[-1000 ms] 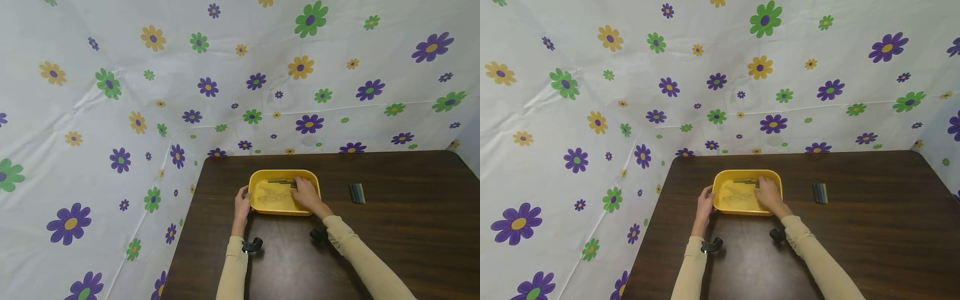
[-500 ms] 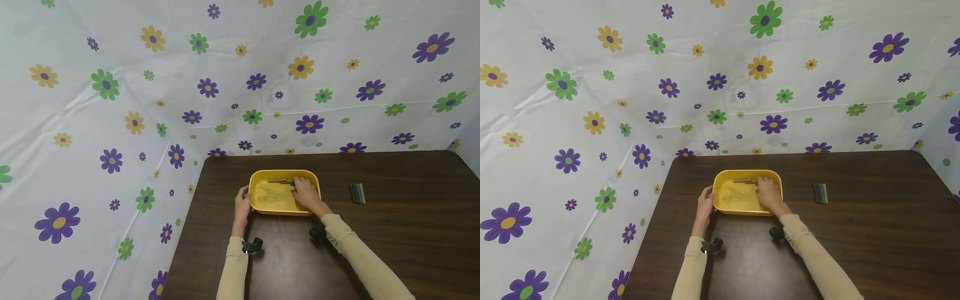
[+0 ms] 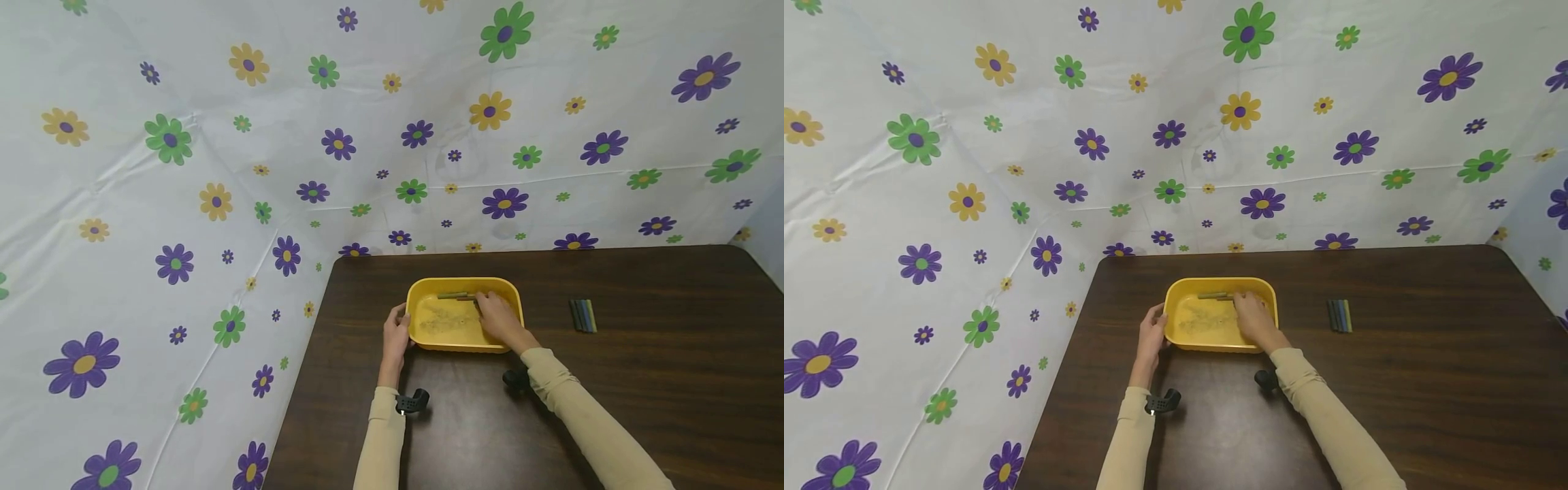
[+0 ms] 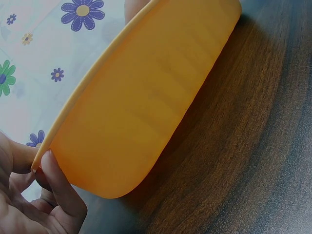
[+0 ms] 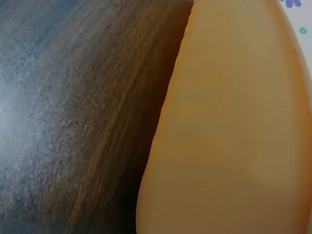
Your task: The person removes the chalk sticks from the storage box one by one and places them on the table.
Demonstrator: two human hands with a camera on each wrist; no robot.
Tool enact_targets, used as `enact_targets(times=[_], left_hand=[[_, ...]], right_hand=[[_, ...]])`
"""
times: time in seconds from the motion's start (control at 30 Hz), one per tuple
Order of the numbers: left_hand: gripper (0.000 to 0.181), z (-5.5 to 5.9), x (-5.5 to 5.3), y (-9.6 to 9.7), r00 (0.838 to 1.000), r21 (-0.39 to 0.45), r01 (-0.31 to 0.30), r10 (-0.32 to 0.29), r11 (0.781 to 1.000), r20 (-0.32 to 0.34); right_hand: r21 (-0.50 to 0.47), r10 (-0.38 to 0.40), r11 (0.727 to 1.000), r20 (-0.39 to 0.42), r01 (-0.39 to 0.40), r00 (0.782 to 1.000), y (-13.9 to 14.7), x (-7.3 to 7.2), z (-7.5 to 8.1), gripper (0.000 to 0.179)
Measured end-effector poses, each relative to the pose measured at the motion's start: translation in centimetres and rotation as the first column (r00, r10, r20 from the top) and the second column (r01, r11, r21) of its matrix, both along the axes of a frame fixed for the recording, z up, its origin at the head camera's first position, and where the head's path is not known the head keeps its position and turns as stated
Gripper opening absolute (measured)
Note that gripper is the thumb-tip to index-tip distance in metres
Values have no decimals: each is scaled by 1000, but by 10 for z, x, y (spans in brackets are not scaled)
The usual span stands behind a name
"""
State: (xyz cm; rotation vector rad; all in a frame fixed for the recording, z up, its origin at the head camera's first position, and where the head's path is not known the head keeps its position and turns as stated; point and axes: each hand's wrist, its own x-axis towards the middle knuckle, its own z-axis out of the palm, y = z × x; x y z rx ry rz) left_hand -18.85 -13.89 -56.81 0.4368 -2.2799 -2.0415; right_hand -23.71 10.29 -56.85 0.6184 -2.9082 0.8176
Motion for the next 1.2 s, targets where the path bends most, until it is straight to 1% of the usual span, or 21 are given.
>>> enact_targets(times=[0.07, 0.17, 0.3, 0.37, 0.47, 0.53, 0.63, 0.77, 0.87, 1.03, 1.07, 1.1, 1.2], left_hand=[[36, 0, 0, 0, 1000, 0, -1, 1, 1000, 1], [36, 0, 0, 0, 1000, -1, -3, 3, 1000, 2], [36, 1, 1, 0, 1000, 1, -5, 5, 1000, 1], [35, 1, 1, 1, 1000, 1, -6, 6, 1000, -1], [35, 1, 1, 1, 1000, -1, -6, 6, 1000, -1], [35, 1, 1, 1, 1000, -3, -10, 10, 1000, 2], [35, 0, 1, 2, 1000, -9, -18, 18, 1000, 12], [34, 0, 0, 2, 999, -12, -26, 26, 1000, 18], [34, 0, 0, 1, 1000, -10, -23, 23, 1000, 12], [35, 1, 0, 1, 1000, -12, -14, 14, 1000, 2], [35, 1, 1, 1, 1000, -14, -13, 13, 1000, 3], [34, 2, 1, 1, 1000, -14, -14, 14, 1000, 4], [34, 2, 1, 1, 1000, -13, -16, 16, 1000, 7]], right_hand=[[-12, 10, 1000, 25, -9, 1000, -1, -1, 0, 24], [-58, 37, 998, 71, -33, 997, -1, -2, 1, 27], [-163, 70, 985, 123, -49, 990, 2, -2, 6, 32], [-219, 73, 975, 160, -37, 984, 3, -2, 9, 35], [-309, 83, 951, 233, -7, 969, 6, -1, 15, 40], [-361, 89, 932, 286, 22, 954, 8, 0, 19, 39], [-430, 116, 902, 339, 44, 934, 13, 0, 24, 38], [-467, 133, 882, 366, 58, 921, 20, -1, 28, 39], [-471, 126, 878, 393, 82, 911, 26, -3, 29, 41], [-496, 112, 856, 451, 145, 885, 36, -6, 37, 44], [-507, 114, 848, 456, 153, 882, 39, -6, 39, 44], [-528, 124, 833, 468, 165, 875, 41, -6, 41, 46], [-576, 142, 794, 486, 194, 862, 49, -6, 46, 48]])
